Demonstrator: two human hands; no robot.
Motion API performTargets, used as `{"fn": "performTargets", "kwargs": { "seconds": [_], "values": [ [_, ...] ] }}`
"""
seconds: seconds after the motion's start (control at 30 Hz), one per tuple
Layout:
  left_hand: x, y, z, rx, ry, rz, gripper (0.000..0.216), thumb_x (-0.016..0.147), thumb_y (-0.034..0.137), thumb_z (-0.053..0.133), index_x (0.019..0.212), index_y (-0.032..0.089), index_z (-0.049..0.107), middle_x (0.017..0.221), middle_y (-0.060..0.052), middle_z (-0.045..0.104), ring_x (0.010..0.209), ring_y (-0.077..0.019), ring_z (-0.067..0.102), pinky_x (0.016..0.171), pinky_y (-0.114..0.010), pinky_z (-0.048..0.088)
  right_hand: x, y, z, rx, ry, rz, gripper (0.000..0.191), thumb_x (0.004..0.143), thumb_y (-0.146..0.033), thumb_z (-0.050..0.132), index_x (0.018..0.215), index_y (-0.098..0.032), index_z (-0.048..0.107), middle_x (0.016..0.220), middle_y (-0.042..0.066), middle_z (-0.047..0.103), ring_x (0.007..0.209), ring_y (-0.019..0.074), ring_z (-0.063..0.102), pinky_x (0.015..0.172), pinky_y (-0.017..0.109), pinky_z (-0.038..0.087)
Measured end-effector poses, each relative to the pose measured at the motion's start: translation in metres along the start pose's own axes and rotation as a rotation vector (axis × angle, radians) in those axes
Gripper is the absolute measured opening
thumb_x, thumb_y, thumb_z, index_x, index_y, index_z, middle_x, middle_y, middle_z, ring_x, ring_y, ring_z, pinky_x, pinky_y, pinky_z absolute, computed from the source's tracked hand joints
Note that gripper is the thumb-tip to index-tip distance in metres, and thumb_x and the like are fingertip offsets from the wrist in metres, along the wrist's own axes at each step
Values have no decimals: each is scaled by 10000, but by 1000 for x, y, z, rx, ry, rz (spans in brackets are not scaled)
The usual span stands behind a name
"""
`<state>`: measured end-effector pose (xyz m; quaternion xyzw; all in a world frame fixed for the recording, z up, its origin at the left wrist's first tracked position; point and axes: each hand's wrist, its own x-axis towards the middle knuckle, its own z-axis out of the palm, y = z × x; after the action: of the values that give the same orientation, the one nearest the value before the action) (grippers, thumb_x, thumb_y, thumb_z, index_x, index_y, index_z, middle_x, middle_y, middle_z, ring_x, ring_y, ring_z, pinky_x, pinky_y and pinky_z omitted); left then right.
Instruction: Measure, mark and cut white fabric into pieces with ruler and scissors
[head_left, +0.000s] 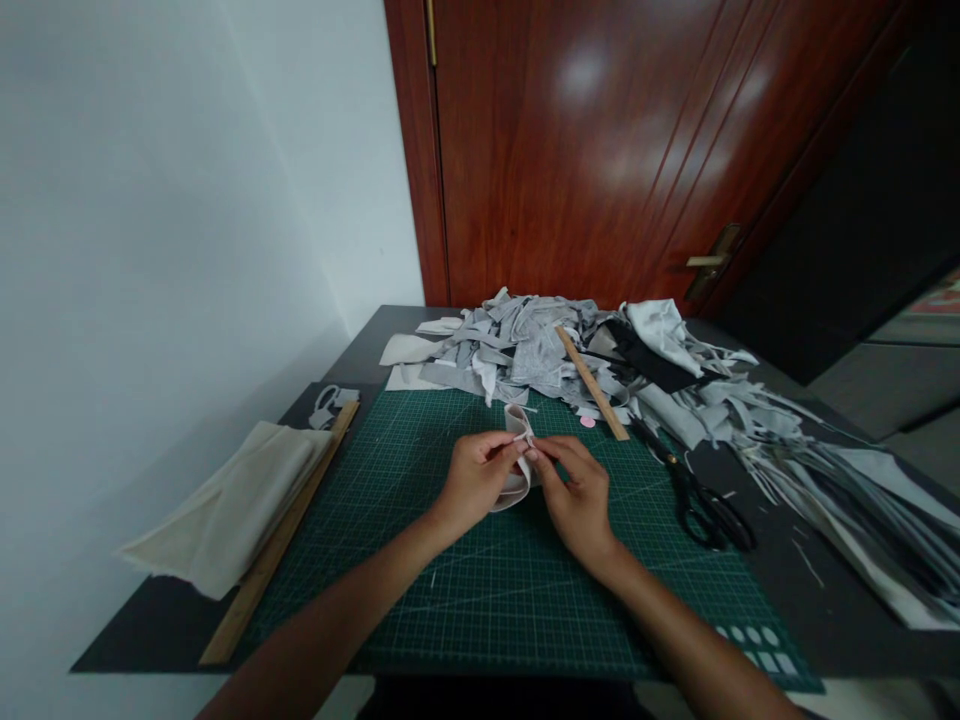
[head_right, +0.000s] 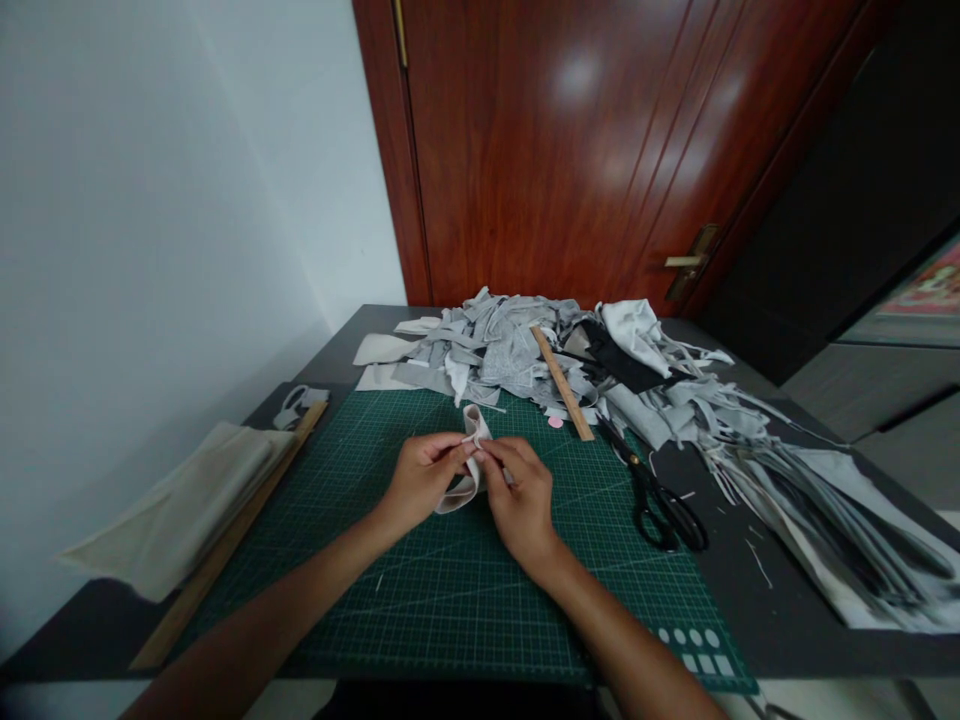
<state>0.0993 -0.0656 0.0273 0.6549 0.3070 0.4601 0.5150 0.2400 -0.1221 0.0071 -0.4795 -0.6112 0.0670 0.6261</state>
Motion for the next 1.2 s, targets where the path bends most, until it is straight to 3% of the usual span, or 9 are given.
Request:
{"fn": "performTargets", "kwargs": {
  "seconds": [0.23,0.4,0.6,0.83,1.2],
  "values": [
    [-1,4,0,113,-19,82,357,918,429,612,685,174,699,647,-8,623,614,-135,536,590,-235,411,-7,2,3,-50,-7,-84,231,992,-227,614,1150,-264,779,984,71,756,860,217,723,758,384,619],
    [0,1,-1,13,-134,32,360,924,472,598,764,172,719,706,-23,657,659,-150,571,623,-246,446,-6,4,1,-96,-2,-155,240,993,-197,615,1172,-257,763,998,81,754,893,224,719,761,395,609],
    [0,-2,2,-36,28,-29,291,824,473,733,806,186,771,736,-39,725,652,-163,639,633,-264,508,-6,5,-2,-201,1,-186,208,999,-221,611,1144,-274,751,989,70,770,905,246,713,811,451,574],
    [-4,-3,3,-22,145,0,223,813,401,773,780,181,769,708,-38,732,625,-157,654,588,-247,509,-6,2,0,-109,40,-80,164,992,-238,617,1065,-254,763,971,64,757,881,227,716,781,395,601],
    [0,-5,0,-80,63,-10,245,778,440,801,745,199,782,724,-52,762,641,-180,703,637,-287,569,-8,6,1,-96,0,-125,280,995,-197,595,1198,-292,764,998,77,732,867,222,715,737,377,625]
  ]
}}
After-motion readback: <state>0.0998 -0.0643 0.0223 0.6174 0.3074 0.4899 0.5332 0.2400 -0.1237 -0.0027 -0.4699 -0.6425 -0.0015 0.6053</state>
